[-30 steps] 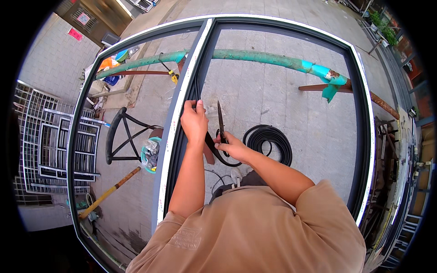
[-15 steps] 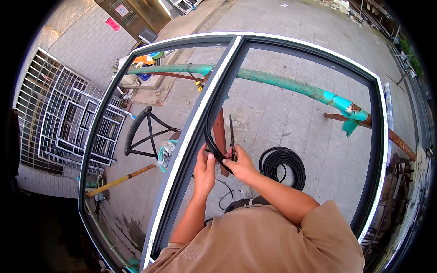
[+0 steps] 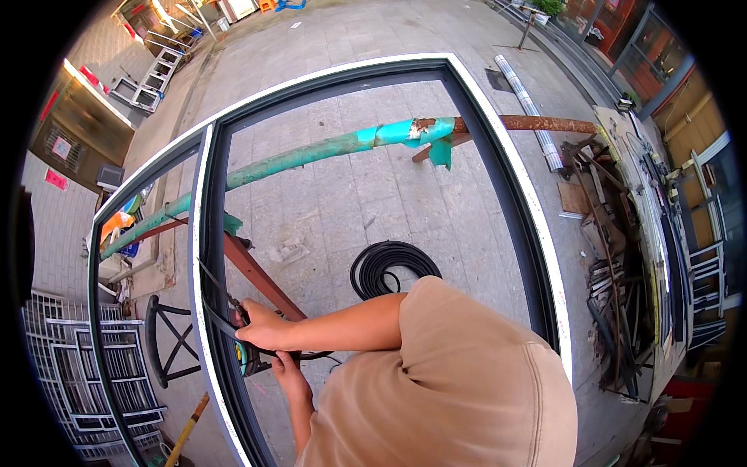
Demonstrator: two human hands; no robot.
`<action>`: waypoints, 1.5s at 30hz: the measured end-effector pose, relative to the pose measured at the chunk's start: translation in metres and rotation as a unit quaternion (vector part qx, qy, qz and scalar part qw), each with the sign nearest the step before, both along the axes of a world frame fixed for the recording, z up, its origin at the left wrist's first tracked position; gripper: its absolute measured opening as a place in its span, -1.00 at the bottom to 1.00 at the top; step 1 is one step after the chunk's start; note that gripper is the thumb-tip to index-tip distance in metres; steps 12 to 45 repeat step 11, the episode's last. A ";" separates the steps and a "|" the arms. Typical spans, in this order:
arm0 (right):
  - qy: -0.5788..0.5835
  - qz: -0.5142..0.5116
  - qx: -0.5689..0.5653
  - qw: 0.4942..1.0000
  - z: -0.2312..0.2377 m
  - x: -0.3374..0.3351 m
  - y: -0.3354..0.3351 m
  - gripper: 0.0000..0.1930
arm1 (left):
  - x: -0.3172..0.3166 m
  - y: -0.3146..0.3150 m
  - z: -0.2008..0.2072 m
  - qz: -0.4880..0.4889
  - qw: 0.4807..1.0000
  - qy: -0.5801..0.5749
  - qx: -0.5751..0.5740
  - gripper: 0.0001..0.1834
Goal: The person installs a black rubber gasket into the frame of a white window using their hands and cuts it with scissors.
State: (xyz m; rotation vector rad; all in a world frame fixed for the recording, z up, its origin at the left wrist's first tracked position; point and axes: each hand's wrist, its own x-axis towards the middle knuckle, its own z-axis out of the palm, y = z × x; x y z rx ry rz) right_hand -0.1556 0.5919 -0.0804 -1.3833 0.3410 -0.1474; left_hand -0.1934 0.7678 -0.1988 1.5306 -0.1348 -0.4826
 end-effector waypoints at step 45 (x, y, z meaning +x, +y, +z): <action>-0.089 0.045 -0.102 0.990 0.000 0.019 0.004 -0.60 | 0.005 0.049 0.048 0.069 0.997 0.043 -0.020 -0.66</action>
